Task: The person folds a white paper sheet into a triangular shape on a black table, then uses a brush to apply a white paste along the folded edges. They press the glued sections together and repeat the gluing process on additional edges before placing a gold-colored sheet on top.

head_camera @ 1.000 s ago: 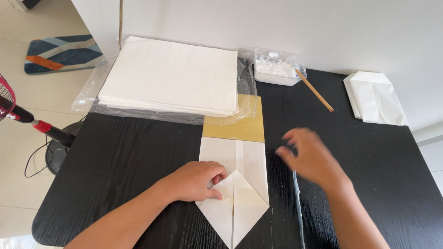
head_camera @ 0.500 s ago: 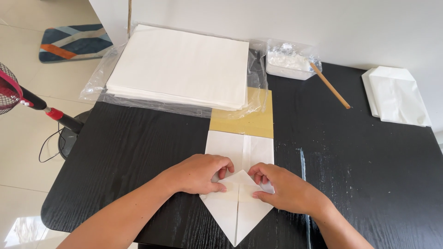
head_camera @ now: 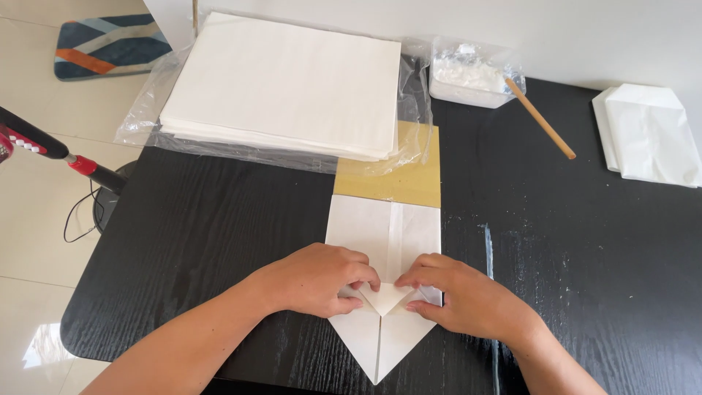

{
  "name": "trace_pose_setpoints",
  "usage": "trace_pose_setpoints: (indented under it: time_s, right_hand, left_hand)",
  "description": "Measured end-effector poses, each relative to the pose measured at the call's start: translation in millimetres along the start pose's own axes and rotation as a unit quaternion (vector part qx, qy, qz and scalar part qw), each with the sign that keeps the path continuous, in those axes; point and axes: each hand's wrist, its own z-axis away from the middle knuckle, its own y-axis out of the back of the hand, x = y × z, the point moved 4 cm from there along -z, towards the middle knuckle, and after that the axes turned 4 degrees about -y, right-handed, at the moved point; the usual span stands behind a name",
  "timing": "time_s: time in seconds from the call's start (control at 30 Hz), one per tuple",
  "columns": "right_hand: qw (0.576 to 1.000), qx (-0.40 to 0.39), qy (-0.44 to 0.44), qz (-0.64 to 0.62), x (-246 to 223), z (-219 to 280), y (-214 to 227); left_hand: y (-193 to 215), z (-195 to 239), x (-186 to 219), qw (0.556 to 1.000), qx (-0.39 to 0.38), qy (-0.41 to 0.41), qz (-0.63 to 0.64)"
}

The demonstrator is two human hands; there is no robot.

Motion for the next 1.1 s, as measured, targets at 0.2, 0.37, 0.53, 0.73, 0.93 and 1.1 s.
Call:
trace_pose_setpoints:
  time_s: [0.2, 0.37, 0.53, 0.73, 0.93, 1.1]
  right_hand:
    - [0.999, 0.022, 0.04, -0.006, 2, 0, -2]
    - [0.997, 0.03, 0.076, 0.001, 6, -2, -5]
    - [0.998, 0.022, 0.057, 0.016, 8, -2, -8]
    - [0.991, 0.051, 0.121, 0.021, 6, -1, -12]
    - [0.983, 0.033, 0.18, 0.029, -9, 1, -18]
    - [0.981, 0.083, 0.174, 0.023, -7, -3, -24]
  left_hand:
    - [-2, 0, 5, 0.993, 0.074, -0.093, -0.01]
    - [-11, -2, 7, 0.986, 0.093, -0.134, -0.031]
    - [-15, -1, 8, 0.983, 0.106, -0.13, -0.069]
    - [-19, 1, 15, 0.977, 0.099, -0.165, -0.093]
    - [-24, -1, 21, 0.986, 0.068, -0.144, -0.05]
    - [-14, -2, 20, 0.994, 0.06, -0.065, 0.064]
